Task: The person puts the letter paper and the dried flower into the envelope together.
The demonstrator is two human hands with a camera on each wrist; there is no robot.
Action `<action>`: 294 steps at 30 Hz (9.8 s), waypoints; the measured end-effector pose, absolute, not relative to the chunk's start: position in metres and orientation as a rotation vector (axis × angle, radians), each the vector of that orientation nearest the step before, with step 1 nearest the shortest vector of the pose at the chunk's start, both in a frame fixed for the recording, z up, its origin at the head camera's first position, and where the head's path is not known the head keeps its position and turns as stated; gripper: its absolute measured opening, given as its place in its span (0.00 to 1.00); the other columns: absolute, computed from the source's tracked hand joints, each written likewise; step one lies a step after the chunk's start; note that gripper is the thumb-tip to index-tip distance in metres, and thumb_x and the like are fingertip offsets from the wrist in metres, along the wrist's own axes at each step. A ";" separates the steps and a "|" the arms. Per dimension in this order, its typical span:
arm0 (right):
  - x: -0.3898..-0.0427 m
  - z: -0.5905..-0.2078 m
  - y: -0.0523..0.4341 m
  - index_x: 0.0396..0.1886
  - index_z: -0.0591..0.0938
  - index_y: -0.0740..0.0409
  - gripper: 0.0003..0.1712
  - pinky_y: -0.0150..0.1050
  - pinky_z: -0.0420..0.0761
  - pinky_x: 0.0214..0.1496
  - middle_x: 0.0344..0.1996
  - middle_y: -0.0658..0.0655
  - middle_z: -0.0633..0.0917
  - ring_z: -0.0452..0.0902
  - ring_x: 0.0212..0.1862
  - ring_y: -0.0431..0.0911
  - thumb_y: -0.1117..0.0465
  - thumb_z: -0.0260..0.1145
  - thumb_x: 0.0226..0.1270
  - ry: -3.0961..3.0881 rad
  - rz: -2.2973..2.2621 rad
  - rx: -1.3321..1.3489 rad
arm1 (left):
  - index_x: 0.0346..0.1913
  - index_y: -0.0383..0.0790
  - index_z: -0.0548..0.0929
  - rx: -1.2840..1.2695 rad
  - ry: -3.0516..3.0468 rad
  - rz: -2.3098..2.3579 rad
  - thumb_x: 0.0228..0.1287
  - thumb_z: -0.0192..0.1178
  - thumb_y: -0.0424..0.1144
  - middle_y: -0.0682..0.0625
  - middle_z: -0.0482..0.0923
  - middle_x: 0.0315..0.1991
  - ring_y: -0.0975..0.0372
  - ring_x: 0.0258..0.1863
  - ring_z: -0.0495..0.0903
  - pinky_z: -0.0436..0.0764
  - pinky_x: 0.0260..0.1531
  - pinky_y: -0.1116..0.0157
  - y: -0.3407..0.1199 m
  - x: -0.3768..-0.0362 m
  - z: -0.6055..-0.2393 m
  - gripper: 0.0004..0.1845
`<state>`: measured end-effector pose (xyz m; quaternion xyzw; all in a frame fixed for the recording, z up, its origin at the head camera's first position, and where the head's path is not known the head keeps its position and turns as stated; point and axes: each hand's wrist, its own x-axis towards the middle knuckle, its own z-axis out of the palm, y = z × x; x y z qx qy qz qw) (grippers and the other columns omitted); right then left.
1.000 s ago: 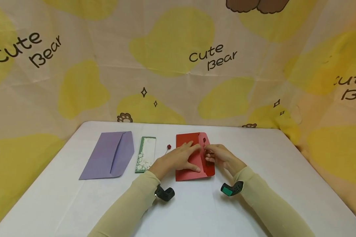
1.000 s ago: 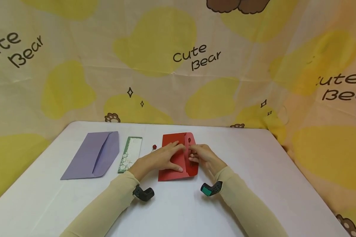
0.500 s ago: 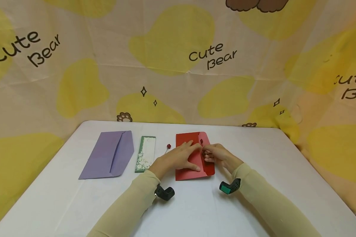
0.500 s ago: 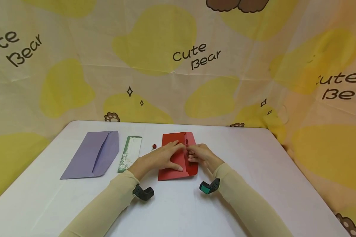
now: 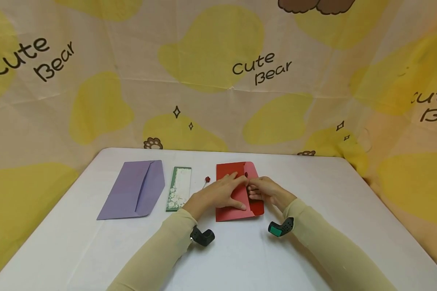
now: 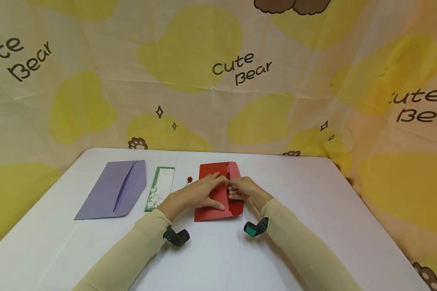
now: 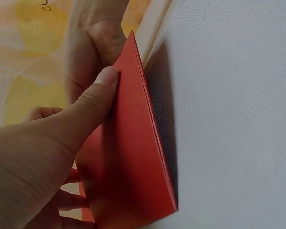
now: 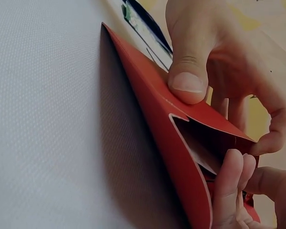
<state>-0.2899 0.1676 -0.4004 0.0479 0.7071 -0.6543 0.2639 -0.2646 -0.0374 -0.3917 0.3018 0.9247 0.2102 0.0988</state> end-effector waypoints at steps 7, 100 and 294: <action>-0.291 -0.400 0.167 0.29 0.79 0.56 0.15 0.27 0.85 0.33 0.21 0.47 0.79 0.77 0.23 0.36 0.57 0.56 0.78 1.938 -1.724 0.101 | 0.75 0.61 0.62 0.874 2.736 0.610 0.57 0.70 0.63 0.42 0.52 0.82 0.44 0.81 0.52 0.64 0.74 0.41 -0.037 -0.264 -0.391 0.45; -0.290 -0.381 0.197 0.67 0.67 0.66 0.28 0.25 0.82 0.39 0.34 0.46 0.81 0.76 0.31 0.36 0.49 0.52 0.82 1.958 -1.915 0.008 | 0.75 0.61 0.63 0.889 2.750 0.591 0.57 0.69 0.64 0.42 0.54 0.81 0.42 0.80 0.54 0.67 0.72 0.41 -0.037 -0.264 -0.391 0.44; -0.258 -0.375 0.143 0.56 0.76 0.74 0.23 0.33 0.84 0.35 0.35 0.59 0.80 0.78 0.27 0.42 0.57 0.60 0.77 2.315 -1.612 -0.447 | 0.69 0.47 0.73 0.919 3.045 0.473 0.65 0.66 0.56 0.45 0.77 0.64 0.51 0.60 0.80 0.77 0.64 0.48 -0.117 -0.240 -0.366 0.33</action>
